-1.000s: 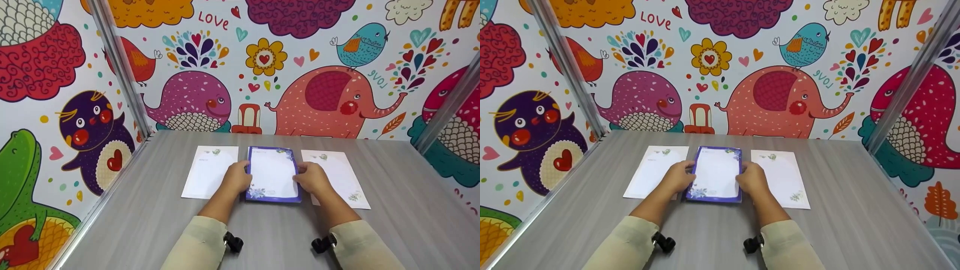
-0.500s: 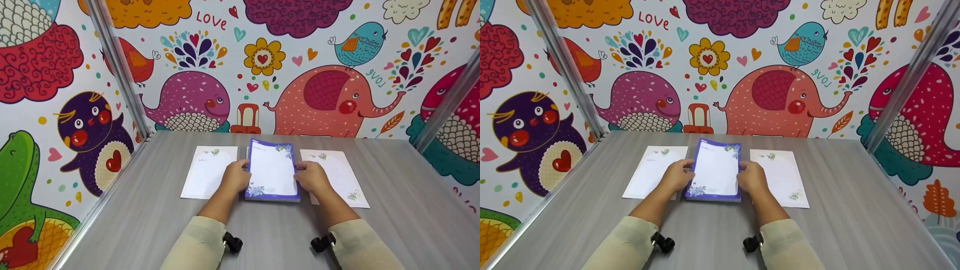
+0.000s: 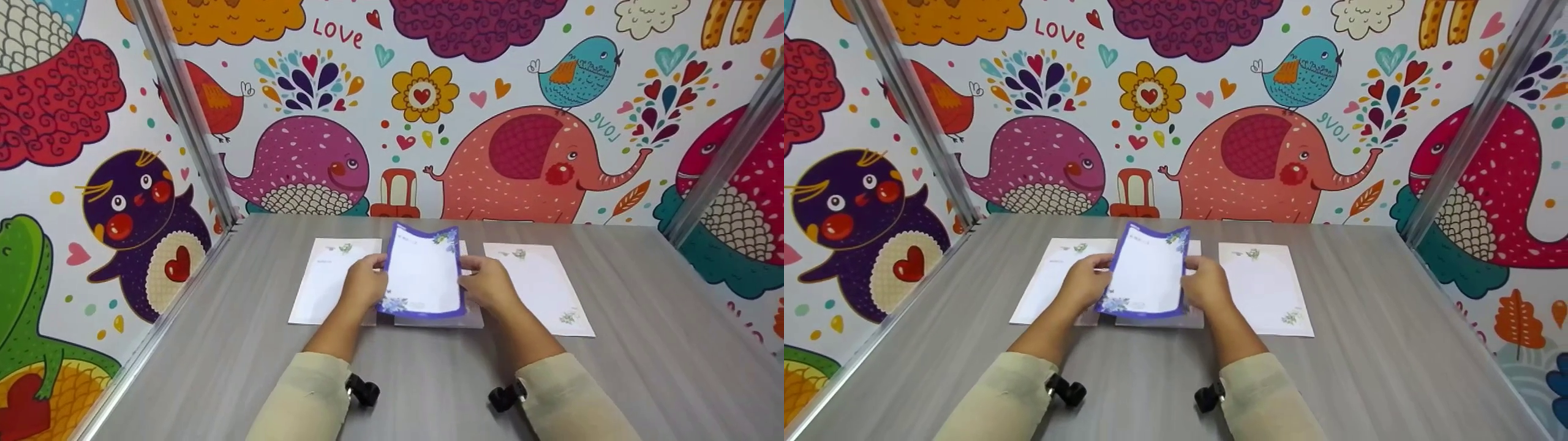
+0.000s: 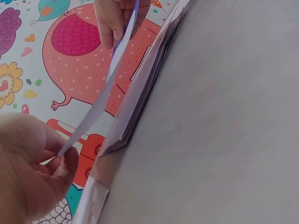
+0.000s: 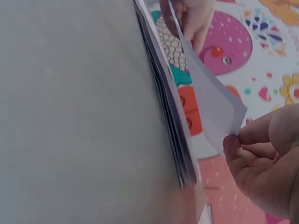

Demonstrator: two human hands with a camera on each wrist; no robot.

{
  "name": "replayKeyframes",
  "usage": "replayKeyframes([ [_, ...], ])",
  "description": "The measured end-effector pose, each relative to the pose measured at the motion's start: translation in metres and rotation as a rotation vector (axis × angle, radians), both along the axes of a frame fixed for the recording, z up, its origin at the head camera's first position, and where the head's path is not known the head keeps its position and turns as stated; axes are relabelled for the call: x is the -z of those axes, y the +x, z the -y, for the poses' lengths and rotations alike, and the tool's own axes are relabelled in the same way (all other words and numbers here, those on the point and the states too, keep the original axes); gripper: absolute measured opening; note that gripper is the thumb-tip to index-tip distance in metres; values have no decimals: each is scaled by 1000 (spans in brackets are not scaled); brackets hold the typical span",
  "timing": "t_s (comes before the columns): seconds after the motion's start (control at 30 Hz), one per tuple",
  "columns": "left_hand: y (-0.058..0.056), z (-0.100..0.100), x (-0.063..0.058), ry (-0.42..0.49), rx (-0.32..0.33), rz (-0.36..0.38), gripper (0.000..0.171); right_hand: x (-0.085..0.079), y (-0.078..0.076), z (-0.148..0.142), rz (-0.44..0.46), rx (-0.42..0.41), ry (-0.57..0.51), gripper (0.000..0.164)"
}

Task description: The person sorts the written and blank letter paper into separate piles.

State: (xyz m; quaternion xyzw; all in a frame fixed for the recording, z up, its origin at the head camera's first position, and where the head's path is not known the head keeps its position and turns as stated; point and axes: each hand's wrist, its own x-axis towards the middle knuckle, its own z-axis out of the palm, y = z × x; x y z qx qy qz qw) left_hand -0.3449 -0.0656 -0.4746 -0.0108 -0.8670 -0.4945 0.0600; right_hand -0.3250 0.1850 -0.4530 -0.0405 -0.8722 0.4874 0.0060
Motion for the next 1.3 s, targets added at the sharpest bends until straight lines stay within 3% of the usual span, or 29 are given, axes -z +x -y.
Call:
replayKeyframes([
  [0.27, -2, 31, 0, 5, -51, -22, 45, 4, -6, 32, 40, 5, -100, 48],
  [0.53, 3, 72, 0, -17, -95, -27, 47, 12, -6, 73, -52, 7, -163, 50],
  [0.7, 9, 101, 1, -41, -114, -9, 48, 13, -2, 98, -60, 4, -189, 52],
  [0.8, 13, 116, 3, -51, -119, 22, 50, 14, 0, 108, -48, -41, -225, 52],
  [1.03, 19, 139, 5, -78, -149, 57, 49, 19, 4, 119, 16, -234, -304, 54],
  [1.3, 20, 145, 7, -110, -164, 93, 47, 24, 3, 124, 107, -268, -354, 53],
])
